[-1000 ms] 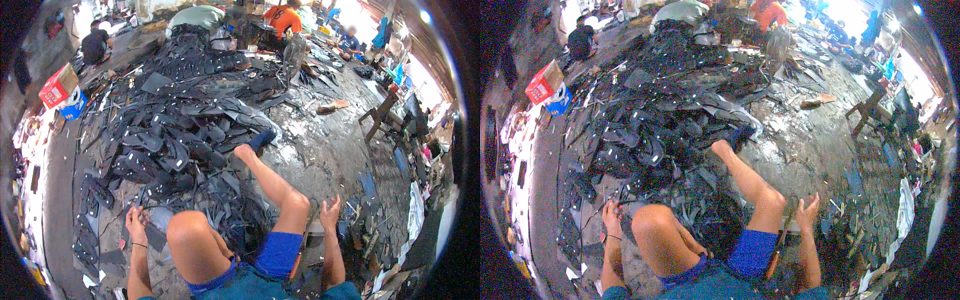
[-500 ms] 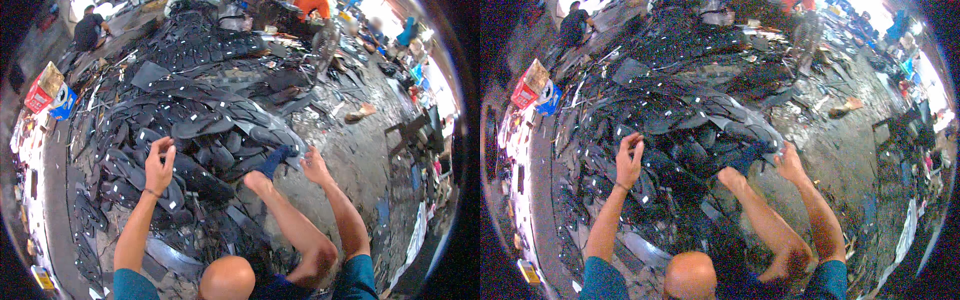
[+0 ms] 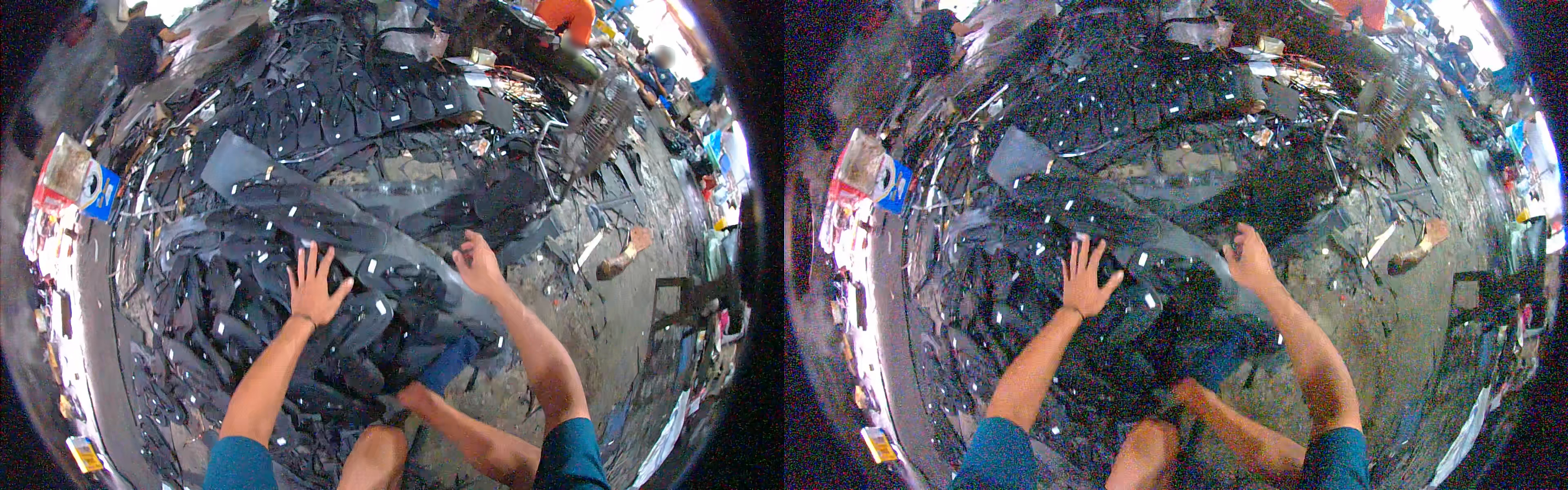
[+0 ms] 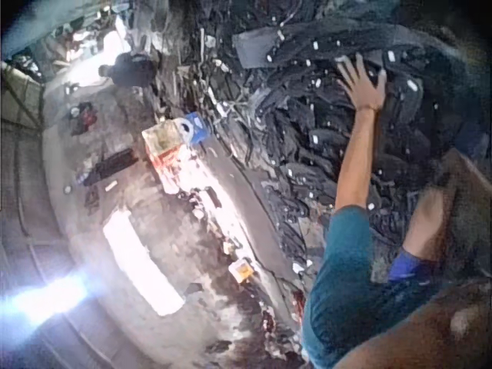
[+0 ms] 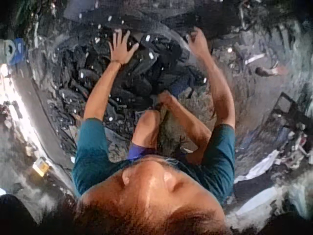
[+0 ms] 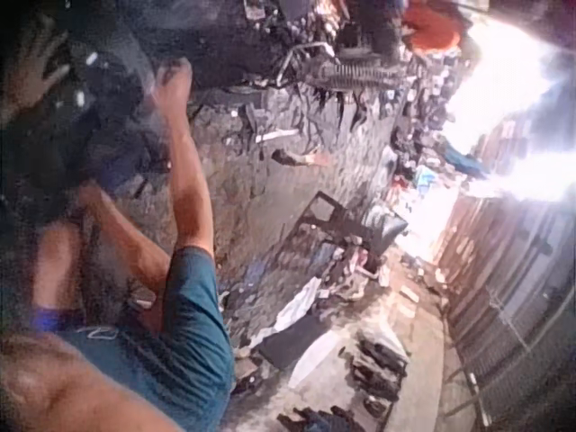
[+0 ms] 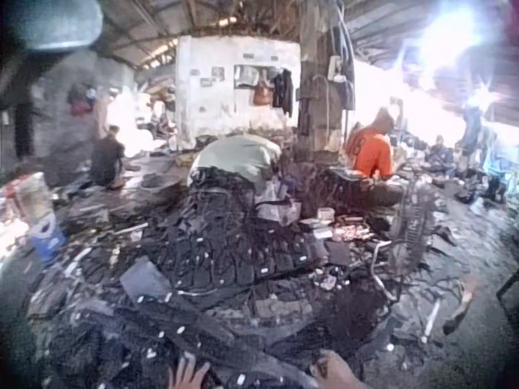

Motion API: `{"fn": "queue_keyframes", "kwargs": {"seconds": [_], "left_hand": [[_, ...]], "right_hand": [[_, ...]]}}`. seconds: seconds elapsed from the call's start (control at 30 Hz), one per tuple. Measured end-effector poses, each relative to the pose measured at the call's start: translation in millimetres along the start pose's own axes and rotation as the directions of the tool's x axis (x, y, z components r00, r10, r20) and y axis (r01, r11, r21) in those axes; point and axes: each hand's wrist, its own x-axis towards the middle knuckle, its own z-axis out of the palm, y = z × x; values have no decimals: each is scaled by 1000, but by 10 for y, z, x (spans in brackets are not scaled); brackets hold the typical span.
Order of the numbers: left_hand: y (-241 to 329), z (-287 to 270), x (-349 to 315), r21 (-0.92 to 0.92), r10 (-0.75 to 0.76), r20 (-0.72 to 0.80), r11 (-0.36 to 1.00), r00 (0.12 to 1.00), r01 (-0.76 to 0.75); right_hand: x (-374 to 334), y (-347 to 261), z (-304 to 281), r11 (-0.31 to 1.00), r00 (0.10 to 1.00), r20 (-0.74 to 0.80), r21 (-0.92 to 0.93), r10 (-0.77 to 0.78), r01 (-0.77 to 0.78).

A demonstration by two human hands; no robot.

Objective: The person sits on the floor and uses a curved knife to trim excess rubber from the edges of black flip-flops. They handle the flip-flops one at a time, scraping the sole and sides, then place the trimmed items into a growing stack.

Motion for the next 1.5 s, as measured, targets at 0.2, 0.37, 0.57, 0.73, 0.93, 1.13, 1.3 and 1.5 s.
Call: {"fn": "queue_keyframes", "kwargs": {"seconds": [0.2,0.37,0.57,0.73,0.93,1.13,1.3,1.5], "left_hand": [[120,28,158,-93,-88,79,991,993,95],[-60,-3,165,-104,-85,88,990,992,95],[-227,32,256,-235,-31,124,970,992,59],[-229,-21,274,-244,-50,149,966,988,86],[-265,71,179,-256,-58,130,962,990,90],[-284,115,130,-255,-7,26,967,1000,13],[-283,173,51,-259,21,-120,964,993,-52],[-191,216,-30,-295,9,-343,948,939,-117]], "right_hand": [[2067,637,271,993,974,-208,91,88,-70],[3384,484,447,658,881,107,625,460,-420],[4299,568,637,350,828,97,875,552,-336],[4212,-120,449,152,919,164,961,358,-230],[3597,-1349,-190,528,919,-8,820,395,-220],[2374,-1414,-990,952,896,-418,187,-147,243],[958,-1542,-1856,651,860,-508,671,54,355],[-1009,-1787,-2256,850,707,-703,414,72,326]]}}
